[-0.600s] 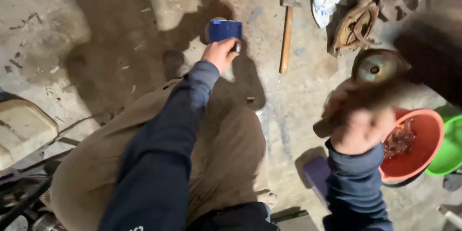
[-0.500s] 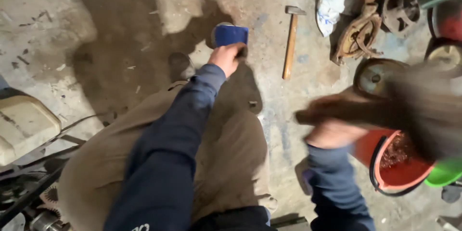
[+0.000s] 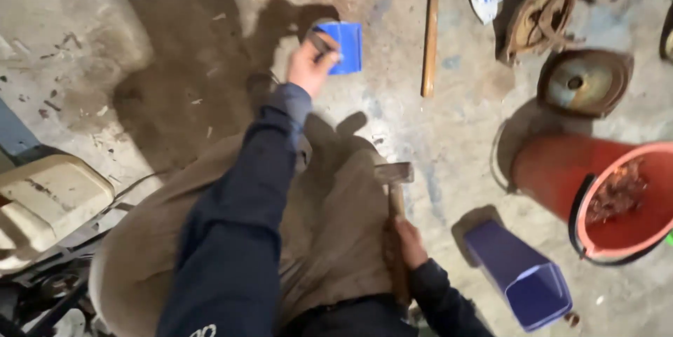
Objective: The person sits on the workshop floor and disassembles a blue electric motor. They hammer the housing, pry it open with a screwdriver, pull off the blue casing, and extract the internal rotor and stator components by hand.
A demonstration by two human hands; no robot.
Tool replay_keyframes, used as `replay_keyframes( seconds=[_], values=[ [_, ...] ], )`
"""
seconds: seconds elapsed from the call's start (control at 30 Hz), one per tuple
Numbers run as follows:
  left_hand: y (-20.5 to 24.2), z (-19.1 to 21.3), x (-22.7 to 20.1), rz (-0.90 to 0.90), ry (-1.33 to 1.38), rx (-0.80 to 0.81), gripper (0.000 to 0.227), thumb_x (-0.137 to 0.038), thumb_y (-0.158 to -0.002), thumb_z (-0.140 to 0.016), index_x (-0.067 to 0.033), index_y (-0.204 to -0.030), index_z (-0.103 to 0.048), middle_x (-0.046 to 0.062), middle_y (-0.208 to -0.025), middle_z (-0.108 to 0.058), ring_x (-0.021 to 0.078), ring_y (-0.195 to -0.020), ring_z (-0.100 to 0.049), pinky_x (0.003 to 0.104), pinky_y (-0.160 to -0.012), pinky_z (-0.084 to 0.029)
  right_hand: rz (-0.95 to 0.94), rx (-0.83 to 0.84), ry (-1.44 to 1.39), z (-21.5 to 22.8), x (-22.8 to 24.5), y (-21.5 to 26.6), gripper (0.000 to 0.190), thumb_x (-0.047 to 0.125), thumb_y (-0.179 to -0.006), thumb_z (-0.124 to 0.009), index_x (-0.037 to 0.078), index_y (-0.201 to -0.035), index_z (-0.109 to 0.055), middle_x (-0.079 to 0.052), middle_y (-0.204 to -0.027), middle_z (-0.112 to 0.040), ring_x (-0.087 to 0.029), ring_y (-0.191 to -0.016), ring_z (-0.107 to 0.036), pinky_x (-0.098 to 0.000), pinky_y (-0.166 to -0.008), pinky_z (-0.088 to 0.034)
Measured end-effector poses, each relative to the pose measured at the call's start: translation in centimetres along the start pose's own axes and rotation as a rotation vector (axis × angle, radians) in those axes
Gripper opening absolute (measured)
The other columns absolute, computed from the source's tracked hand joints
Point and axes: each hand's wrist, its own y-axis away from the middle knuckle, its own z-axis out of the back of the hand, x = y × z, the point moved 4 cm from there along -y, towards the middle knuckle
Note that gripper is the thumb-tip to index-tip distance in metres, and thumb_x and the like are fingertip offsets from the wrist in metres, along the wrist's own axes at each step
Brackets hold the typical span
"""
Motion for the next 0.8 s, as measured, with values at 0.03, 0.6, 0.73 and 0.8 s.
replay_keyframes(
  seconds=[0.03, 0.6, 0.73, 0.8],
  values=[
    [-0.1, 0.3, -0.8, 0.018, -0.001, 0.019, 0.014, -0.002, -0.095, -0.071, -0.0059, -0.108, -0.068, 0.006, -0.093, -0.072, 0.0157, -0.087, -0.069, 0.032, -0.082, -0.058, -0.009, -0.012, -0.021, -1.1, 0.7, 0.7, 0.033, 0.043, -0.102, -0.055, 0.011, -0.097, -0.060, -0.001, -0.063, -0.050, -0.016, -0.046, -0.046, -0.0336, -0.041, -0.036],
    [0.7, -2.3, -7.1, -0.005, -0.446, 0.233, 0.020, -0.003, -0.094, -0.076, -0.0080, -0.110, -0.068, 0.011, -0.086, -0.070, 0.0174, -0.073, -0.067, 0.031, -0.070, -0.055, -0.136, -0.090, -0.069, -3.2, 3.3, 1.5, 0.042, 0.052, -0.098, -0.052, 0.011, -0.101, -0.055, -0.007, -0.065, -0.049, -0.020, -0.044, -0.043, -0.0353, -0.040, -0.037],
    [0.8, -2.5, -7.8, -0.059, -0.450, 0.250, 0.020, -0.003, -0.092, -0.076, -0.0076, -0.109, -0.066, 0.011, -0.092, -0.072, 0.0185, -0.075, -0.068, 0.031, -0.069, -0.055, -0.144, -0.081, -0.034, -4.1, 4.2, 2.0, 0.042, 0.052, -0.098, -0.052, 0.010, -0.102, -0.054, -0.008, -0.065, -0.049, -0.021, -0.044, -0.044, -0.0361, -0.040, -0.037],
    [0.6, -2.5, -7.8, -0.060, -0.504, 0.258, 0.021, -0.003, -0.091, -0.077, -0.0069, -0.108, -0.065, 0.012, -0.090, -0.070, 0.0204, -0.073, -0.068, 0.031, -0.068, -0.054, -0.175, -0.120, -0.022, -4.4, 4.6, 2.3, 0.041, 0.052, -0.098, -0.052, 0.011, -0.101, -0.052, -0.008, -0.064, -0.048, -0.021, -0.043, -0.043, -0.0361, -0.039, -0.036]
  ],
)
